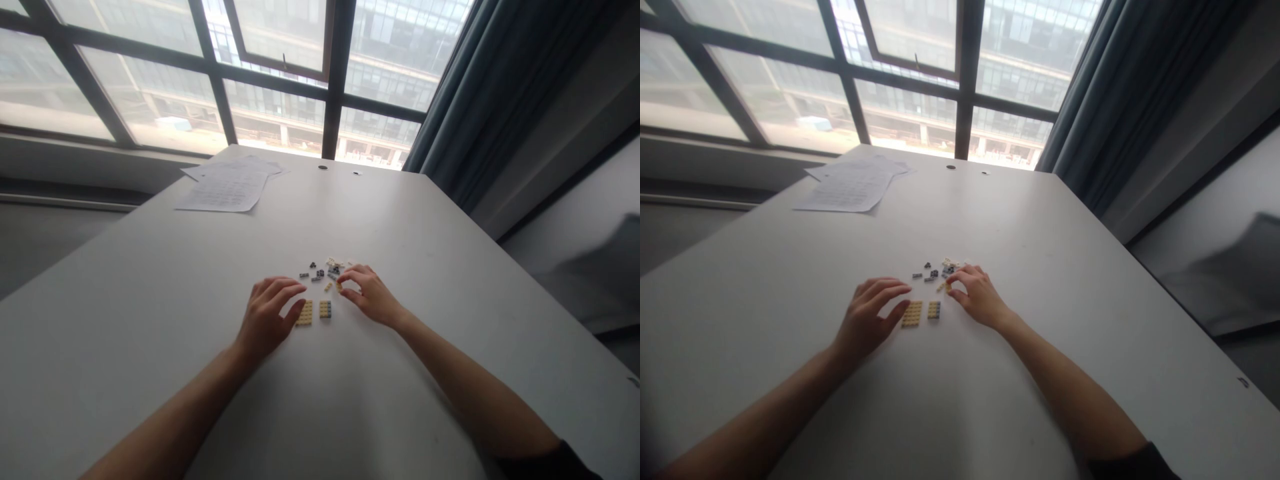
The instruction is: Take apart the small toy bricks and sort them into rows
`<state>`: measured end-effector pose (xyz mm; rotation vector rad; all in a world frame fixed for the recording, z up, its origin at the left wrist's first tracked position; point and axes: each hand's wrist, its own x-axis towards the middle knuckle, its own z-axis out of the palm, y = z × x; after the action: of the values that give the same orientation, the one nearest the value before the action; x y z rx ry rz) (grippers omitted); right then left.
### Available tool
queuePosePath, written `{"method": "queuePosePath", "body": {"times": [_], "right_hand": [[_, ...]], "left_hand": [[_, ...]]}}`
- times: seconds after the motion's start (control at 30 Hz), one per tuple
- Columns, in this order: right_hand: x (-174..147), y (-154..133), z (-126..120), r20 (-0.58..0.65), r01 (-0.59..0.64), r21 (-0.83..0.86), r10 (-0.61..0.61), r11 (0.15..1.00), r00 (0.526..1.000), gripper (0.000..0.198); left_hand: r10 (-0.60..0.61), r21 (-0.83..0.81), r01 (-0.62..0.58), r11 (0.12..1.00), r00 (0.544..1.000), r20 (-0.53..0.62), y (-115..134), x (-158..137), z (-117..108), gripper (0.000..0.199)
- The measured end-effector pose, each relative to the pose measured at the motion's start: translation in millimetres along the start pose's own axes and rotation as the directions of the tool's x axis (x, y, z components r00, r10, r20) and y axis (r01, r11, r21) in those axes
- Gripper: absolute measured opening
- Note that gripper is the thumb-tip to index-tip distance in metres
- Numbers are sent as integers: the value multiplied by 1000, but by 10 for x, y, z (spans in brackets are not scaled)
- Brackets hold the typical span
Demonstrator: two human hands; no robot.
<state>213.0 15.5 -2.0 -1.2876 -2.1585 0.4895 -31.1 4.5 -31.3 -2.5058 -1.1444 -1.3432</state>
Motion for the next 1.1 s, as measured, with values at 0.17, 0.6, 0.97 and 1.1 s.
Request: {"method": "queuePosePath", "body": {"times": [0.17,0.6,0.97,1.1], "right_hand": [[-131,-284,161,79,-119,505,92,855,993,19],[-209,-432,299,306,-344,900,174,268,936,24],[-244,-448,393,136,-236,859,244,453,960,30],[-242,-443,385,122,-234,872,271,431,955,29]], "left_hand": [[120,-44,-121,992,992,-30,172,-8,-6,22],[157,-81,-172,982,975,-157,293,25,-52,24],[225,-75,-229,971,972,-64,239,-22,-25,23],[225,-59,-227,972,974,-39,234,-22,-32,23]]}}
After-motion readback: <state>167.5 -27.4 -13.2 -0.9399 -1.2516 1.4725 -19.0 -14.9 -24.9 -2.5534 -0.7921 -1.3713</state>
